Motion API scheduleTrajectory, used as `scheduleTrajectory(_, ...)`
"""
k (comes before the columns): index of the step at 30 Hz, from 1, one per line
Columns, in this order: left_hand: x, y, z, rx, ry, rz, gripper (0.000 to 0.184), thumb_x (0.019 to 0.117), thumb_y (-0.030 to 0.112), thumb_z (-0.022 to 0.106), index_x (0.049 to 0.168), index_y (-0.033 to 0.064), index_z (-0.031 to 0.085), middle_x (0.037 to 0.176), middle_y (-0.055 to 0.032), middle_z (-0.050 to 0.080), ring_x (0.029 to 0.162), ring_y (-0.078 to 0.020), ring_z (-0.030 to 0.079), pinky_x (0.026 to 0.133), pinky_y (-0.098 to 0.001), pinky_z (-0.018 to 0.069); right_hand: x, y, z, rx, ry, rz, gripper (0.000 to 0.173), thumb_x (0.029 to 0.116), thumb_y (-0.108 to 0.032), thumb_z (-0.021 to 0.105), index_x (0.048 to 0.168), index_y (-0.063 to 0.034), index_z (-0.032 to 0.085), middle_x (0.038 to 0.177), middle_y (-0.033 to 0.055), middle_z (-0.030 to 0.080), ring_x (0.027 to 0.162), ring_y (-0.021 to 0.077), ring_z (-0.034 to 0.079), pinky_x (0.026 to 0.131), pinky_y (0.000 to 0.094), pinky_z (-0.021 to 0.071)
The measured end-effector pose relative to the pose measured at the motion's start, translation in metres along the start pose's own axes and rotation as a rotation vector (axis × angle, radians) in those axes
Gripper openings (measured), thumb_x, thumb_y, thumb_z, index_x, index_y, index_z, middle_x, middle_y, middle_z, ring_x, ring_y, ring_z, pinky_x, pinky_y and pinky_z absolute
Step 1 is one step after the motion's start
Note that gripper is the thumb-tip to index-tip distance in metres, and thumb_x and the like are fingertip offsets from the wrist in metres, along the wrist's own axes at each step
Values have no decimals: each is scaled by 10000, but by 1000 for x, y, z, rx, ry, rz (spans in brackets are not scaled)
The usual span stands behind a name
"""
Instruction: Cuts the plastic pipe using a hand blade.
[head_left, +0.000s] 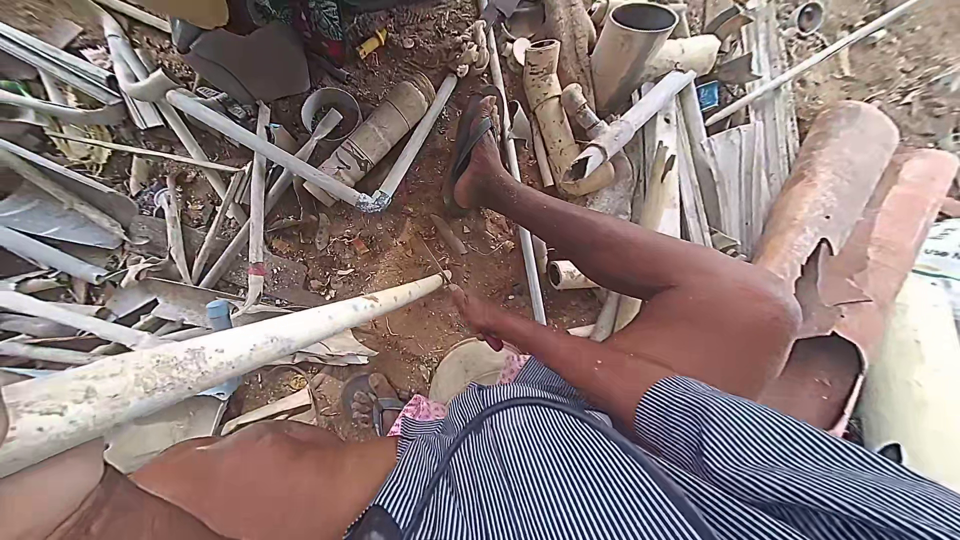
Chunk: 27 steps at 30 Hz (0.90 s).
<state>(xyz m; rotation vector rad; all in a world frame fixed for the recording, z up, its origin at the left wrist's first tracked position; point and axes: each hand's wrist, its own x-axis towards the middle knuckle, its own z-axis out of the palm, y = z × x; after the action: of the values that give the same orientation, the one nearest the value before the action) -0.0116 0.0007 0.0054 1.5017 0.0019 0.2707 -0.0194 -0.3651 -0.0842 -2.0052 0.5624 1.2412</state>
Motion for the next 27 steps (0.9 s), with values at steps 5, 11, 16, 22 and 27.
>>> scheduleTrajectory(5,-1,0,22,317,299,-40,166,880,-144,468,798,-42,569,704,-42,617,692,-55,626,703,-190,538,-19,13,1,180,-162,113,518,1138,-412,173,1053,-17,497,707,49,407,512,128,422,511,259,432)
scheduleTrajectory(11,-9,-20,-21,369,167,-9,182,972,-31,509,855,-26,648,824,-24,667,849,-66,660,819,-256,542,-7,10,4,87,-110,90,548,1147,-355,158,1195,59,515,869,160,512,675,212,543,672,332,508)
scheduleTrajectory(16,22,38,84,-58,390,-64,364,883,-185,357,637,31,516,524,-21,518,510,-81,561,589,-213,550,-14,22,5,188,-165,103,501,1139,-416,181,1046,-36,494,703,49,414,511,134,436,512,271,444)
scheduleTrajectory(22,8,-12,7,-384,38,115,176,930,172,609,789,68,620,662,-19,595,664,-131,629,713,-283,549,18,43,16,258,-177,31,523,1119,-486,161,1026,-64,455,685,23,415,484,130,445,483,276,445)
scheduleTrajectory(27,9,-22,-6,-323,5,207,213,955,93,534,749,128,573,642,20,560,630,-106,602,680,-255,535,21,43,5,221,-193,93,527,1118,-497,173,1050,-60,459,696,30,413,479,138,437,475,283,434)
